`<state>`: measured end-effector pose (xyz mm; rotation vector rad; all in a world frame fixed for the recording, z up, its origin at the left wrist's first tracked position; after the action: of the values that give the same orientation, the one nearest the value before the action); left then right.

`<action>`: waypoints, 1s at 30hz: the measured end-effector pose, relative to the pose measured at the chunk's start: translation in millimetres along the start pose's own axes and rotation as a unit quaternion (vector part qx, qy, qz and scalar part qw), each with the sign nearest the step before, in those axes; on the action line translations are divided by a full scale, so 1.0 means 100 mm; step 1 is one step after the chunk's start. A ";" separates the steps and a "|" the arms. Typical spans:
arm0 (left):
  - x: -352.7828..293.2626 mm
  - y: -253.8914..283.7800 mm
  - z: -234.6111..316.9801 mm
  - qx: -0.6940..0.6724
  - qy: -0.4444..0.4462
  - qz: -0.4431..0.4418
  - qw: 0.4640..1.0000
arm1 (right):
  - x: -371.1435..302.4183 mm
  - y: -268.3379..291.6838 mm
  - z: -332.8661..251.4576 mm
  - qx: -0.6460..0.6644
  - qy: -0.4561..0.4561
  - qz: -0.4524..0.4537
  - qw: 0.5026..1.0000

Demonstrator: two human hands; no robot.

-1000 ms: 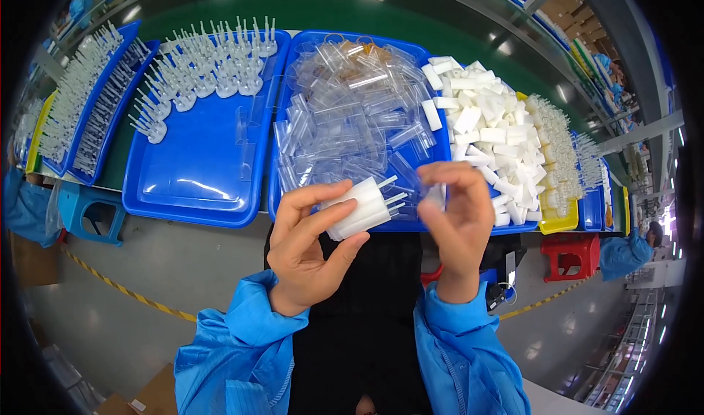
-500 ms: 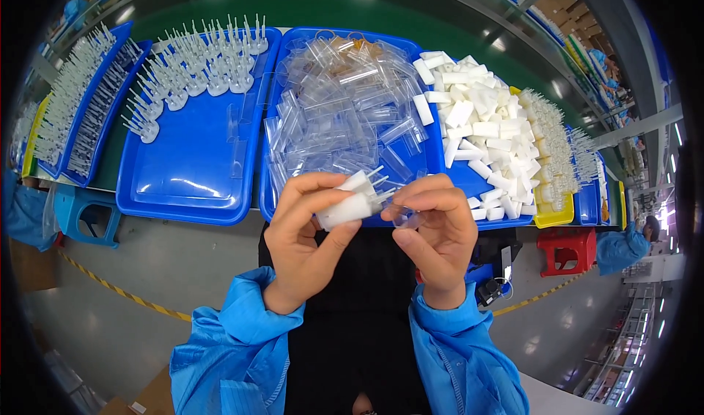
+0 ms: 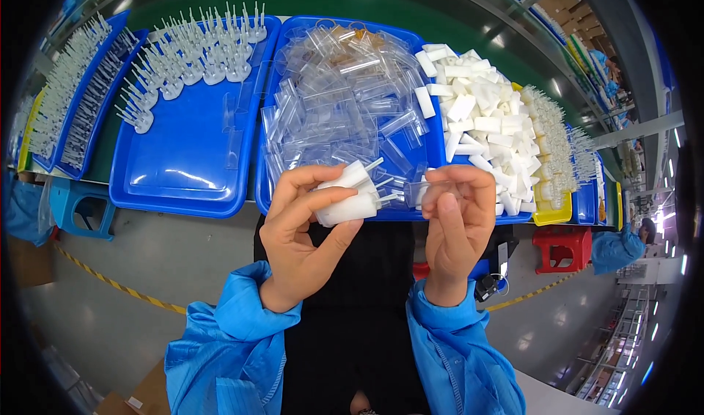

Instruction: The person assembles components by sliding white foam pieces onto plastic rods, fitting clear plastic casings over each piece, and securing the clustered components with a rubber band before placing the bundle onto a tray.

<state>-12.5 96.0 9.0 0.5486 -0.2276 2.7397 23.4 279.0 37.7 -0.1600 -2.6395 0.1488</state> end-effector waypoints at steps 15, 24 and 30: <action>-0.03 0.01 -0.04 0.049 0.002 0.025 0.999 | -0.04 -0.09 -0.03 -0.007 -0.021 -0.021 1.000; -0.02 0.00 -0.04 0.053 -0.001 0.045 0.998 | -0.12 -0.20 0.05 -0.001 -0.025 -0.025 0.999; -0.02 0.02 0.06 0.127 -0.051 0.034 0.990 | -0.12 -0.23 0.06 -0.024 -0.012 -0.020 0.999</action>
<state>-9.8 92.0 13.9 0.7612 0.0832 2.8284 28.7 254.4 29.7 -0.1213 -2.6704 0.0735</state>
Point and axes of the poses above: each hand's wrist, its own x-axis towards the middle knuckle, its own y-axis out of the back of the hand, z = x × y, the point moved 5 cm from there along x, towards the middle knuckle, and after that the axes turned 7 degrees about -z, right-handed, at the moved point
